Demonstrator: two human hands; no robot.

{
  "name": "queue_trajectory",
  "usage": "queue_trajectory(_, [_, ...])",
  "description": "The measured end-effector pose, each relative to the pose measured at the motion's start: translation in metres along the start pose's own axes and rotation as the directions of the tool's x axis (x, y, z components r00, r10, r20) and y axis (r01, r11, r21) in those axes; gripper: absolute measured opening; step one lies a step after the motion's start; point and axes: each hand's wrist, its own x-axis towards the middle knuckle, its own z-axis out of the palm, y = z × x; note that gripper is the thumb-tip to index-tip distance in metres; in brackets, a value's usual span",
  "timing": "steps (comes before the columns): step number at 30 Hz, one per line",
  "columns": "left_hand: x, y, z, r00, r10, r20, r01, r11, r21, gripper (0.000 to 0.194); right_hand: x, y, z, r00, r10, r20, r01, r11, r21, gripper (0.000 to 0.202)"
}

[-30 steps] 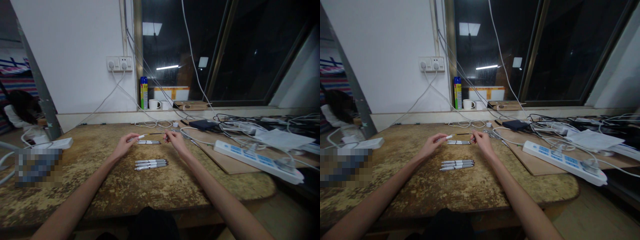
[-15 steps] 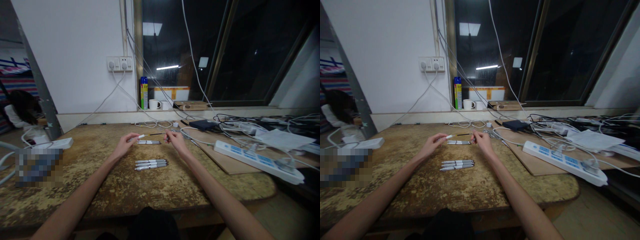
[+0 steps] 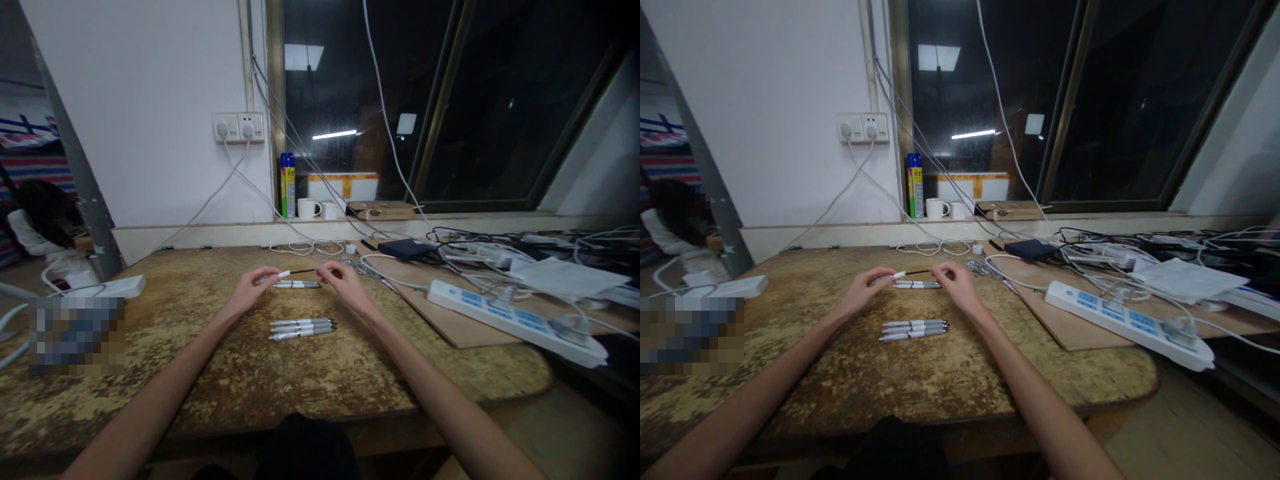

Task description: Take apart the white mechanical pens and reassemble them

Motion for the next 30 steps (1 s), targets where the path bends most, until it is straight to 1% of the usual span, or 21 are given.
queue_trajectory(3, [-0.001,0.001,0.001,1.0,-0.015,0.013,0.015,1.0,-0.022,0.039,-0.001,0.002,0.005,0.999,-0.046,0.024,0.047,0.998,-0.047,0.029])
queue_trajectory(6, [-0.002,0.002,0.003,0.999,-0.002,0.035,0.003,1.0,-0.023,0.038,-0.002,0.004,0.008,0.997,-0.064,0.043,0.066,0.996,-0.053,0.026])
queue_trajectory(9, [-0.003,0.004,0.004,0.998,0.014,0.055,-0.013,1.0,-0.012,0.037,-0.003,0.004,0.01,0.997,-0.053,0.049,0.056,0.996,-0.062,0.025])
queue_trajectory(14, [-0.004,0.006,0.003,0.998,0.003,0.058,-0.003,1.0,-0.011,0.038,-0.005,0.001,0.01,0.996,-0.028,0.08,0.035,0.995,-0.095,0.028])
queue_trajectory(17, [-0.003,0.005,0.003,0.999,0.005,0.045,-0.004,1.0,-0.009,0.037,-0.004,0.004,0.01,0.995,-0.005,0.102,0.012,0.998,-0.069,0.03])
queue_trajectory(19, [-0.003,0.004,0.003,0.999,0.001,0.04,-0.001,1.0,-0.006,0.037,-0.003,0.007,0.011,0.994,0.027,0.105,-0.025,1.0,-0.015,0.034])
queue_trajectory(22, [-0.002,0.002,0.003,0.999,-0.001,0.033,0.001,1.0,-0.003,0.038,-0.002,0.009,0.01,0.995,0.084,0.049,-0.088,0.992,0.091,0.038])
queue_trajectory(26, [-0.002,0.001,0.003,1.0,-0.008,-0.004,0.008,1.0,0.007,0.041,-0.001,0.005,0.006,0.988,0.136,-0.075,-0.121,0.976,0.18,0.03])
queue_trajectory(30, [-0.002,0.004,0.002,1.0,-0.022,-0.016,0.022,1.0,0.005,0.04,-0.001,-0.003,0.004,0.975,0.192,-0.111,-0.158,0.952,0.262,0.033])
